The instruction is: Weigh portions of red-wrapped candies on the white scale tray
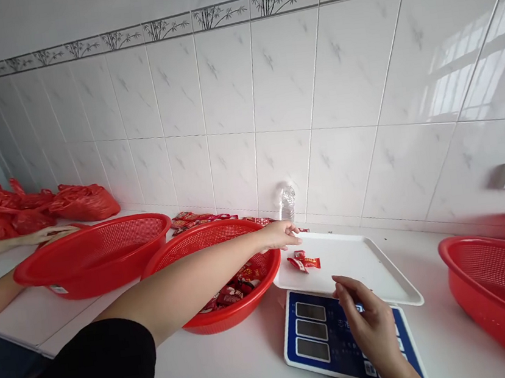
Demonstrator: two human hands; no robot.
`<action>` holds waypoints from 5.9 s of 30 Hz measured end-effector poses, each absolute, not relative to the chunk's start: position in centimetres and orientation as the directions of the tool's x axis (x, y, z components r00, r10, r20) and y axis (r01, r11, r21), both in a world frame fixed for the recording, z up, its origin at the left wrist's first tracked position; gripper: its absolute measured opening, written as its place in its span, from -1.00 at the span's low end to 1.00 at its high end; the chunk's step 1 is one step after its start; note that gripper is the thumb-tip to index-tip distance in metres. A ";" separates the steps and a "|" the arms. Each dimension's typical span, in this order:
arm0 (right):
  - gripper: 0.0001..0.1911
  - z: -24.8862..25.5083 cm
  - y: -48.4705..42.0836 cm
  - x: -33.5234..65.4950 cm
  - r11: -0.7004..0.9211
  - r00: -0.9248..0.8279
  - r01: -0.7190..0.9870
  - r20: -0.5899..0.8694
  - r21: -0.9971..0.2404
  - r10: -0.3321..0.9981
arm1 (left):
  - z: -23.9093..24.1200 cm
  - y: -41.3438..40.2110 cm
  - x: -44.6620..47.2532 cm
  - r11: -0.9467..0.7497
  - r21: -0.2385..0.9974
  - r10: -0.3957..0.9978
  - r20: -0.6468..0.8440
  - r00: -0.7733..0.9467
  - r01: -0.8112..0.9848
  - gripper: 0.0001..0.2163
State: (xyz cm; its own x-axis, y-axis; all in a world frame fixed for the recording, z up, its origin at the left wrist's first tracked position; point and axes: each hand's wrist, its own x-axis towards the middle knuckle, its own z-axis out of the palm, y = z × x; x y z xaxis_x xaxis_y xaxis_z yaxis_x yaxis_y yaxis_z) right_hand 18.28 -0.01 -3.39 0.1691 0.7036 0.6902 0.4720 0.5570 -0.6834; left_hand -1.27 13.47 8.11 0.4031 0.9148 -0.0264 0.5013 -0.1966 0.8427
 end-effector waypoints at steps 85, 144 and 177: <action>-0.69 -2.6 -0.7 18.0 0.530 0.072 0.436 0.615 -0.728 0.785 | 6.2 11.9 -11.4 -0.098 0.463 0.971 -0.148 0.186 0.881 -0.45; -0.77 -3.2 -0.2 17.4 0.675 0.009 0.472 0.769 -0.567 0.639 | 1.5 -1.8 -0.5 -0.918 0.222 0.335 0.878 0.341 0.329 -0.86; -0.81 2.3 5.4 20.9 0.448 0.301 0.366 0.559 -0.816 0.772 | -1.9 0.3 -1.7 -0.859 0.449 0.512 0.725 0.461 0.248 -0.81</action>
State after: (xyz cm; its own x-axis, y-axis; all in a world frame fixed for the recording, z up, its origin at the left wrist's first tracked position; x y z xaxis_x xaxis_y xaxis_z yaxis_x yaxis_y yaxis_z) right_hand 20.90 5.40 2.29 0.3010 0.7724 0.5593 0.3661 0.4479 -0.8157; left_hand -1.73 0.25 -1.86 0.4606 0.5121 0.7250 0.2476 -0.8585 0.4491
